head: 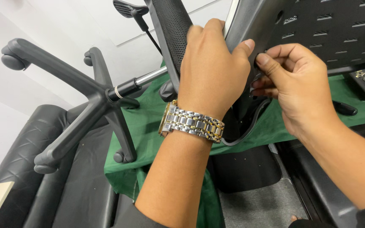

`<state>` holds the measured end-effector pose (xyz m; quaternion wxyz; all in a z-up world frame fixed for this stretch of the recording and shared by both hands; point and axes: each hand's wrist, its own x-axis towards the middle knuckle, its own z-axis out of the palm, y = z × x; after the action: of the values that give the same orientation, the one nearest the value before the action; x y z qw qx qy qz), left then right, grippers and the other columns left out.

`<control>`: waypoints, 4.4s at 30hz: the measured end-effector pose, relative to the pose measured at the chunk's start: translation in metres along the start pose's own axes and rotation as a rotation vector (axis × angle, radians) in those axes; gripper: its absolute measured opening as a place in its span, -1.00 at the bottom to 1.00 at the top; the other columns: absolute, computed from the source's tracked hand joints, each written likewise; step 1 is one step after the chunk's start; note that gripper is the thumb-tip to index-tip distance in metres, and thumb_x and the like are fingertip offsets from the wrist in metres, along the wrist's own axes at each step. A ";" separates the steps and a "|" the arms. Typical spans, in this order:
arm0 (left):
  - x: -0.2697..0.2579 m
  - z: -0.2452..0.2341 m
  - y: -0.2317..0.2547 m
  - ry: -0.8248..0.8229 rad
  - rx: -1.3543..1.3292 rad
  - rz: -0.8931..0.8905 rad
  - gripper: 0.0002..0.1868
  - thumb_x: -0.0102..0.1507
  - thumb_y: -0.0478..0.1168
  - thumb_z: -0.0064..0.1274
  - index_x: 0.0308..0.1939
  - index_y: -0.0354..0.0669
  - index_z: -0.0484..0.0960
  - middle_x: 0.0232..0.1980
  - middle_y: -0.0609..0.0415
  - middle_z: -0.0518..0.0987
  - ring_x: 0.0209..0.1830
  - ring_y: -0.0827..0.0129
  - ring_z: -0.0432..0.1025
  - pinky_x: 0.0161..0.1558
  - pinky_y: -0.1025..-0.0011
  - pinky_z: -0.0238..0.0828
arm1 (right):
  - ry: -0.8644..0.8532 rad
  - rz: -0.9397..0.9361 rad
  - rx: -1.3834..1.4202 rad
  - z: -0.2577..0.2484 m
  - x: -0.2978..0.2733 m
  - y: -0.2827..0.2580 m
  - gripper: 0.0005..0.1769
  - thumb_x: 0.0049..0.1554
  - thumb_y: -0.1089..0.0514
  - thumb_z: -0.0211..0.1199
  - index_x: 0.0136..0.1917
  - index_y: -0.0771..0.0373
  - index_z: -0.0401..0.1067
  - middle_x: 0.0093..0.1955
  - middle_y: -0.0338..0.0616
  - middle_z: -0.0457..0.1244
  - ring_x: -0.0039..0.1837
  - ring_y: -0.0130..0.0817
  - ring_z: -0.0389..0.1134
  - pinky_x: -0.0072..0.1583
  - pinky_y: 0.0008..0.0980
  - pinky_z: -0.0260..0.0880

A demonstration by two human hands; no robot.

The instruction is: The person works on an office chair laid on a cloth-covered table, using a screwdriver to remove screws from the backrest frame and handling screws by hand. They reposition the chair and continue driving screws at the seat and backrest joints.

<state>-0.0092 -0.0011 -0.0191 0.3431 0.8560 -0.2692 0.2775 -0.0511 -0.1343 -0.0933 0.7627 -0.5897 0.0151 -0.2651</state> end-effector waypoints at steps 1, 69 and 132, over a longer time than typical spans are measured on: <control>0.000 0.000 -0.001 0.002 -0.010 0.006 -0.53 0.22 -0.06 0.18 0.04 -0.36 0.55 -0.04 -0.26 0.62 -0.06 -0.09 0.56 -0.04 0.12 0.48 | 0.005 0.075 0.052 0.000 0.000 0.001 -0.87 0.27 0.19 0.26 0.05 0.23 0.37 -0.13 -0.28 0.35 -0.20 -0.51 0.41 -0.17 -0.48 0.51; -0.012 0.004 -0.013 0.028 0.357 0.288 -0.15 0.18 0.01 0.25 0.42 -0.35 0.28 0.01 -0.12 0.62 -0.01 0.02 0.53 -0.10 0.11 0.38 | -0.439 -0.145 -0.687 -0.087 -0.075 -0.023 -0.19 0.19 0.12 0.13 0.65 0.09 -0.02 0.40 0.07 0.29 0.36 -0.22 0.36 0.29 -0.34 0.25; -0.023 0.016 0.008 0.160 0.479 0.252 -0.10 -0.03 -0.03 0.50 0.31 0.07 0.37 0.29 -0.31 0.42 -0.17 -0.03 0.50 -0.19 0.08 0.40 | 0.000 -0.357 -1.091 -0.032 -0.115 -0.067 -0.63 0.30 -0.01 0.11 0.25 0.26 0.37 -0.27 -0.06 0.27 -0.41 -0.45 0.16 -0.42 -0.49 0.14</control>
<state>-0.0257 -0.0117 -0.0410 0.1138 0.8480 -0.2722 0.4402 -0.1870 -0.1256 -0.0754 0.2915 -0.8913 0.0501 -0.3436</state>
